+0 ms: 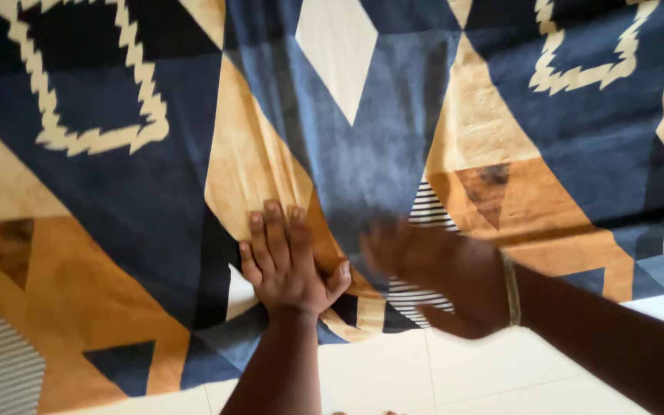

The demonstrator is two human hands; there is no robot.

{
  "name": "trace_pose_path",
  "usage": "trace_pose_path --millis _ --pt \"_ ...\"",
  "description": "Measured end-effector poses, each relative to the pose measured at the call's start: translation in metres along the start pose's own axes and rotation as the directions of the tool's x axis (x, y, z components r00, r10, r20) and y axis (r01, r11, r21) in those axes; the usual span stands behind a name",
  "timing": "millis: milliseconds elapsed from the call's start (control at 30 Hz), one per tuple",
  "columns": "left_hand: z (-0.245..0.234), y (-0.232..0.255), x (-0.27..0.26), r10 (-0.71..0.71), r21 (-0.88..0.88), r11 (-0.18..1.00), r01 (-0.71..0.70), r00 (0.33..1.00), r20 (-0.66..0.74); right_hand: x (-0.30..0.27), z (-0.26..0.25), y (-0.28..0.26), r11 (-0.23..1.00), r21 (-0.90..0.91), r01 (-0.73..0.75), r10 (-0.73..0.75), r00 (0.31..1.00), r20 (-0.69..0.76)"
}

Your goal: The person smooths a patterned bed sheet on a bed using both hands. They repeatedly press down and rub the fabric to remove wrinkles and flatten the surface across the mattress.

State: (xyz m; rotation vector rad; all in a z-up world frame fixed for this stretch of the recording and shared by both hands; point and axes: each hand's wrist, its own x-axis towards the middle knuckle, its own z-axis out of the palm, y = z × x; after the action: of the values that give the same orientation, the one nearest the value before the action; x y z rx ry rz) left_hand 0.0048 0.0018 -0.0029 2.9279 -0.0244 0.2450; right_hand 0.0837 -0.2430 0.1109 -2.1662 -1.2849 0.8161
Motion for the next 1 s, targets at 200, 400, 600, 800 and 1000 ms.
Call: trace_pose_path --millis 200,400,600,800,1000 --pt "-0.006 0.002 0.0 -0.002 0.006 1.0 0.002 0.999 0.052 0.052 -0.003 0.019 0.925 -0.369 -0.092 0.088 0.996 -0.027" --pt "-0.01 0.003 -0.006 -0.037 0.031 0.999 0.034 0.993 0.112 0.001 0.016 0.009 0.918 -0.376 0.125 -0.119 0.992 0.039" --pt "-0.011 0.004 -0.006 -0.034 0.062 0.998 0.026 0.989 0.141 0.028 0.002 0.033 0.956 -0.291 0.039 -0.065 0.995 -0.08" --pt "-0.014 0.006 -0.001 -0.102 0.086 0.993 0.084 0.968 0.231 0.026 0.023 -0.008 0.943 -0.321 0.091 -0.038 0.985 0.166" --pt "-0.008 0.007 -0.001 -0.056 0.042 0.998 0.053 0.995 0.083 0.015 0.003 0.005 0.976 -0.211 0.044 -0.004 0.983 0.182"
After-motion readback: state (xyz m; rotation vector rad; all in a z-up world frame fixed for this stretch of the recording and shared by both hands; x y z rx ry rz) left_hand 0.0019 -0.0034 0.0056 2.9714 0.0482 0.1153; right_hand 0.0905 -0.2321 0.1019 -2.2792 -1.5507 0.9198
